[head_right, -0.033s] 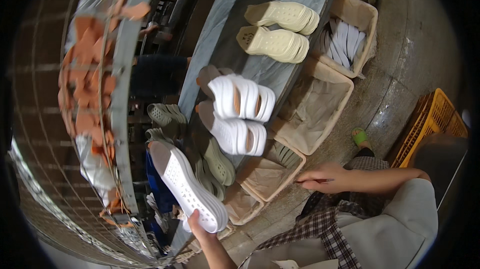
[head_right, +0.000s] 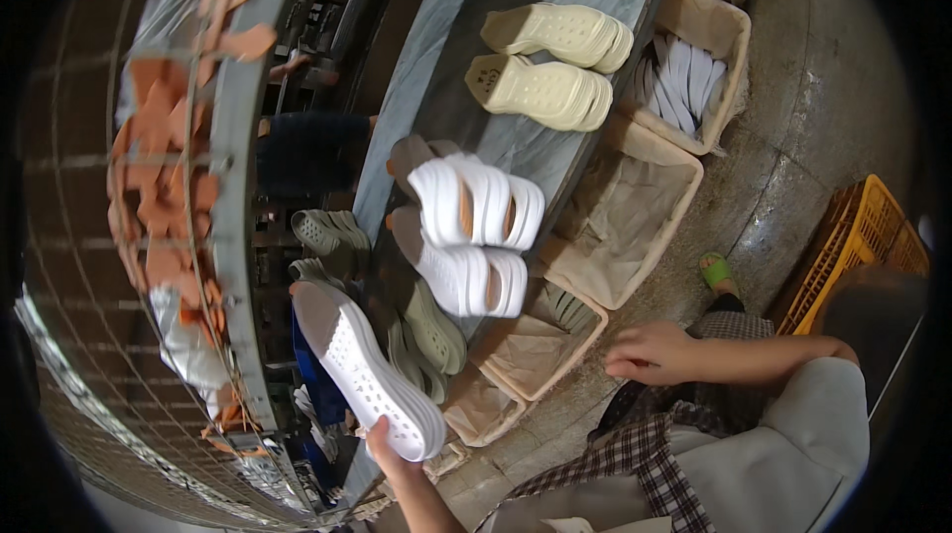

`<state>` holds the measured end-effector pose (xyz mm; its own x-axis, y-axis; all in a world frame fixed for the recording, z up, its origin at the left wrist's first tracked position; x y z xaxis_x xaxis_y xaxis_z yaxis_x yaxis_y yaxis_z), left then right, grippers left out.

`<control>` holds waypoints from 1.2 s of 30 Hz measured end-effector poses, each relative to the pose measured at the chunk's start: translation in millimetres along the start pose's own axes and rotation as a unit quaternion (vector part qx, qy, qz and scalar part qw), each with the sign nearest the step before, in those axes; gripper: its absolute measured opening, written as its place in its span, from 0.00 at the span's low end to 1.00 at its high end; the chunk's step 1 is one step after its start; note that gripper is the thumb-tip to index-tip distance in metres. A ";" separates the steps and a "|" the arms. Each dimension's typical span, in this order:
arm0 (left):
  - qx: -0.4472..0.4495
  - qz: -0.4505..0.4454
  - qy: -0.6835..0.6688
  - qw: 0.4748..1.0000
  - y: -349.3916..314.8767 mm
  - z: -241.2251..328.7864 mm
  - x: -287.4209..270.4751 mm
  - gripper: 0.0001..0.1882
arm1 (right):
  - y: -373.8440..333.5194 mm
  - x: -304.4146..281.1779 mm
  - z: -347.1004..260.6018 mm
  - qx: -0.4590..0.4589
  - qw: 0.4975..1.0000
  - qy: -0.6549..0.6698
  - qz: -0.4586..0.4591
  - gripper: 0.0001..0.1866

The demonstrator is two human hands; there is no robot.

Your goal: The person picks up pairs of white and green slippers from a shelf, turns them over to view the soles, and places them back. The person also picks up a white slipper, bends it to check flexibility, and returns it to the shelf.

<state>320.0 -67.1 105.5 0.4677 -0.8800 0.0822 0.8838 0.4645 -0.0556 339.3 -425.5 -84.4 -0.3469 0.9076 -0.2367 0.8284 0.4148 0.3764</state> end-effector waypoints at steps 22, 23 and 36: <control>-0.135 -0.268 -0.018 0.954 271.3 36.1 168.9 0.22 | -51.1 115.6 144.7 0.162 0.776 0.287 -0.539 0.17; -0.091 -0.099 -0.014 0.991 279.2 34.4 169.6 0.21 | -44.2 119.0 141.6 0.154 0.778 0.280 -0.542 0.17; -0.078 -0.074 0.102 0.989 322.0 15.9 269.0 0.25 | -31.0 191.3 131.7 0.124 0.795 0.134 -0.578 0.12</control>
<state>730.6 -152.6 125.5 0.3068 -0.9465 -0.0999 0.9228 0.3216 -0.2120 305.2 -273.4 -259.3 -0.9934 -0.0767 -0.0851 -0.0633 0.9866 -0.1505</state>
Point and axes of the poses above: each hand's wrist, its own y-axis towards the middle knuckle, its own x-axis out of the palm, z = x × y, the point moved 3 cm from there along y, towards the middle knuckle, and after that the axes turned 4 degrees about -y, right-handed, at the moved point
